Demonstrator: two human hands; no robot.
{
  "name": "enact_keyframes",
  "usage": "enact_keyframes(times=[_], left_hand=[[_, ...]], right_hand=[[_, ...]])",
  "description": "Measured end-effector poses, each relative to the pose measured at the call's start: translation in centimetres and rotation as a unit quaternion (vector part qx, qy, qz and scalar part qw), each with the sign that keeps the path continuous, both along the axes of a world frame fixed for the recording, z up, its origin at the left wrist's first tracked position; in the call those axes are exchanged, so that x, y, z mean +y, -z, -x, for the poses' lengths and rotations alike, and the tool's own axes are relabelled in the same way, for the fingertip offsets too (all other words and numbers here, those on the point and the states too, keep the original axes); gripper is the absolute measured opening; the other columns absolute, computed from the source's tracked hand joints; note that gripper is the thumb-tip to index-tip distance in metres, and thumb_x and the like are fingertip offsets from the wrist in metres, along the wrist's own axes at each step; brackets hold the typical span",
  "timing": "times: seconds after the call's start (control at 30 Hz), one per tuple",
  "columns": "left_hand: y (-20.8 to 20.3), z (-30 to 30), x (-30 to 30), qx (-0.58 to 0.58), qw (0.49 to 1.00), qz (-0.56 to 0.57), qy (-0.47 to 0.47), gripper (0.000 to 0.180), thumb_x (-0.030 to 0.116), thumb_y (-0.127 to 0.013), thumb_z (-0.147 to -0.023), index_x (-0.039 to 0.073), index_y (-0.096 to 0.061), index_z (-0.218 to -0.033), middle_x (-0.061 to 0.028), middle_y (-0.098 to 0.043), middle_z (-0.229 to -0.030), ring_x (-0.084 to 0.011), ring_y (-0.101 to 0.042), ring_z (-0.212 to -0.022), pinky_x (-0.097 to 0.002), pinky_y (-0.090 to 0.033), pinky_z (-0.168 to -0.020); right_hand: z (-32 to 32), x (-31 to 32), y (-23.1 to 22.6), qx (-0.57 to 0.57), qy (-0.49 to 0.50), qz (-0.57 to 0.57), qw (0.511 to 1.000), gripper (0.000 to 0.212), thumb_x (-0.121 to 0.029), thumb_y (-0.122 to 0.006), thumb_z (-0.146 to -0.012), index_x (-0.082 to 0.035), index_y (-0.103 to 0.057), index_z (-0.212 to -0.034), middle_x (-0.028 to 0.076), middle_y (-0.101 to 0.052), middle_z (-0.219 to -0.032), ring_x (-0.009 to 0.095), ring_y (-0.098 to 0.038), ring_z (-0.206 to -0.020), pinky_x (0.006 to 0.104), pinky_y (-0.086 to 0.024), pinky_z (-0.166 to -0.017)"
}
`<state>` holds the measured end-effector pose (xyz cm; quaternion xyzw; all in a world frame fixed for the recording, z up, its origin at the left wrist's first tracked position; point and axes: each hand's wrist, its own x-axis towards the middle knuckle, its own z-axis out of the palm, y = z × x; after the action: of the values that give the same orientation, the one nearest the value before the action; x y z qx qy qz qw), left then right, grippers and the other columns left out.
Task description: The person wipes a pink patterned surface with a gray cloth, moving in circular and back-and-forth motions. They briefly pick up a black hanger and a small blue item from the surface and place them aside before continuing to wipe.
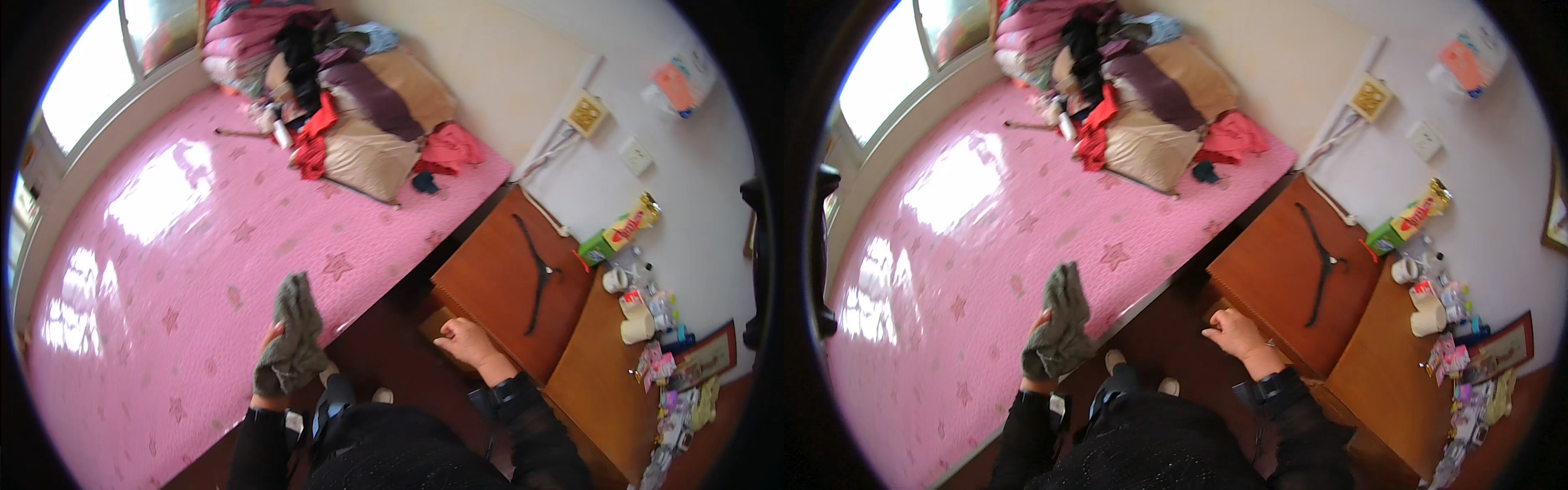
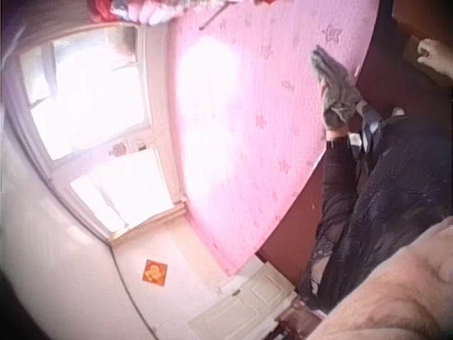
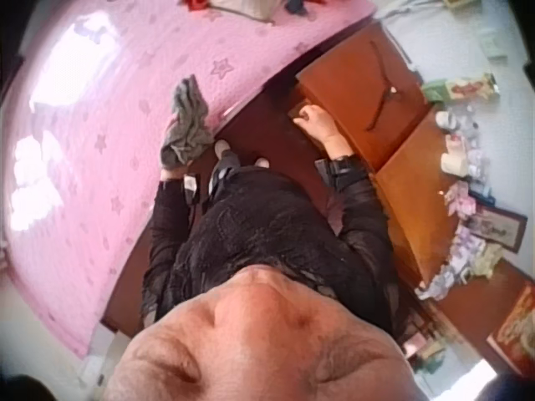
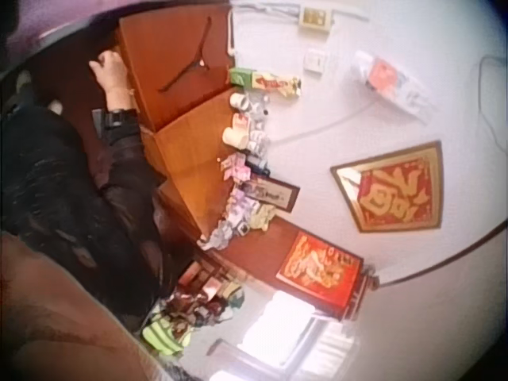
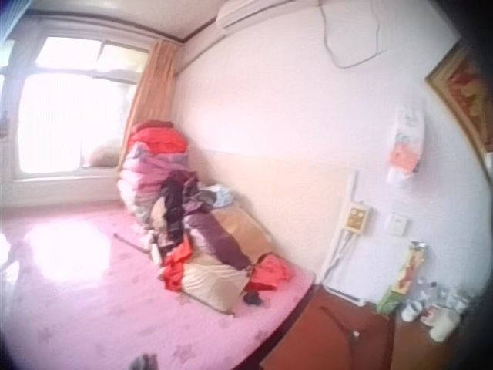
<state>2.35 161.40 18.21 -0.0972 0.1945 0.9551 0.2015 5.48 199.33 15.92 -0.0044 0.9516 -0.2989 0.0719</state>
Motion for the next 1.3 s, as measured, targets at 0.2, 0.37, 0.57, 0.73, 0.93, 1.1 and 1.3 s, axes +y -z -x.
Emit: enact_keyframes(times=[0.2,0.37,0.57,0.73,0.93,1.1,1.3], left_hand=[[3.8,3.3,-2.3,0.055,0.952,0.291,-0.081,0.031,0.011,-0.052,-0.088,0.004,-0.053,-0.118,-0.0079,-0.061,-0.101,-0.0209,-0.060,-0.087,-0.0333,-0.049,-0.075],[9.7,6.3,-7.7,0.082,0.846,0.517,-0.106,0.032,0.002,-0.052,-0.083,0.003,-0.055,-0.115,-0.0002,-0.057,-0.092,-0.0094,-0.052,-0.074,-0.0234,-0.043,-0.064],[16.3,9.2,-11.9,0.180,0.578,0.791,-0.085,0.048,0.001,-0.054,-0.078,0.001,-0.048,-0.125,-0.0125,-0.057,-0.108,-0.0250,-0.054,-0.095,-0.0336,-0.043,-0.083],[17.9,9.2,-11.2,0.183,0.327,0.925,0.059,0.059,0.007,-0.051,-0.078,0.006,-0.037,-0.136,-0.0227,-0.039,-0.136,-0.0371,-0.038,-0.125,-0.0408,-0.032,-0.104],[17.6,10.6,-10.0,0.220,0.287,0.930,0.064,0.058,0.006,-0.046,-0.079,0.007,-0.036,-0.136,-0.0208,-0.031,-0.142,-0.0376,-0.030,-0.130,-0.0460,-0.028,-0.105],[17.1,13.6,-9.5,0.239,0.298,0.921,0.074,0.059,0.006,-0.045,-0.078,0.008,-0.038,-0.136,-0.0196,-0.032,-0.142,-0.0357,-0.028,-0.132,-0.0461,-0.024,-0.105],[17.3,17.6,-8.0,0.229,0.327,0.915,0.057,0.062,0.005,-0.045,-0.077,0.011,-0.036,-0.138,-0.0177,-0.032,-0.143,-0.0345,-0.026,-0.134,-0.0463,-0.021,-0.107]], right_hand=[[-1.6,1.6,1.4,-0.079,0.026,-0.076,0.994,0.029,-0.032,-0.068,-0.077,-0.006,-0.061,-0.088,0.012,-0.061,-0.092,0.031,-0.059,-0.089,0.0390,-0.048,-0.076],[-2.2,2.6,3.0,-0.156,0.061,-0.108,0.980,0.028,-0.035,-0.066,-0.077,-0.009,-0.063,-0.088,0.012,-0.061,-0.094,0.030,-0.059,-0.093,0.0425,-0.047,-0.079],[-3.9,4.1,5.5,-0.177,0.117,-0.092,0.973,0.026,-0.033,-0.067,-0.076,-0.009,-0.063,-0.085,0.012,-0.063,-0.087,0.031,-0.060,-0.090,0.0431,-0.047,-0.076],[-7.9,4.7,7.3,-0.234,0.196,-0.072,0.950,0.029,-0.033,-0.067,-0.075,-0.005,-0.065,-0.080,0.016,-0.064,-0.079,0.035,-0.061,-0.079,0.0456,-0.047,-0.067],[-14.4,2.5,7.8,-0.280,0.304,-0.043,0.910,0.028,-0.032,-0.070,-0.075,-0.005,-0.067,-0.082,0.018,-0.065,-0.083,0.034,-0.062,-0.081,0.0420,-0.049,-0.070],[-18.4,0.5,7.6,-0.310,0.396,0.023,0.864,0.029,-0.032,-0.071,-0.075,-0.005,-0.067,-0.083,0.015,-0.066,-0.083,0.030,-0.063,-0.081,0.0395,-0.049,-0.069],[-19.7,-0.6,6.8,-0.314,0.429,0.037,0.846,0.028,-0.030,-0.071,-0.075,-0.004,-0.066,-0.084,0.011,-0.066,-0.075,0.021,-0.064,-0.069,0.0339,-0.050,-0.065]])
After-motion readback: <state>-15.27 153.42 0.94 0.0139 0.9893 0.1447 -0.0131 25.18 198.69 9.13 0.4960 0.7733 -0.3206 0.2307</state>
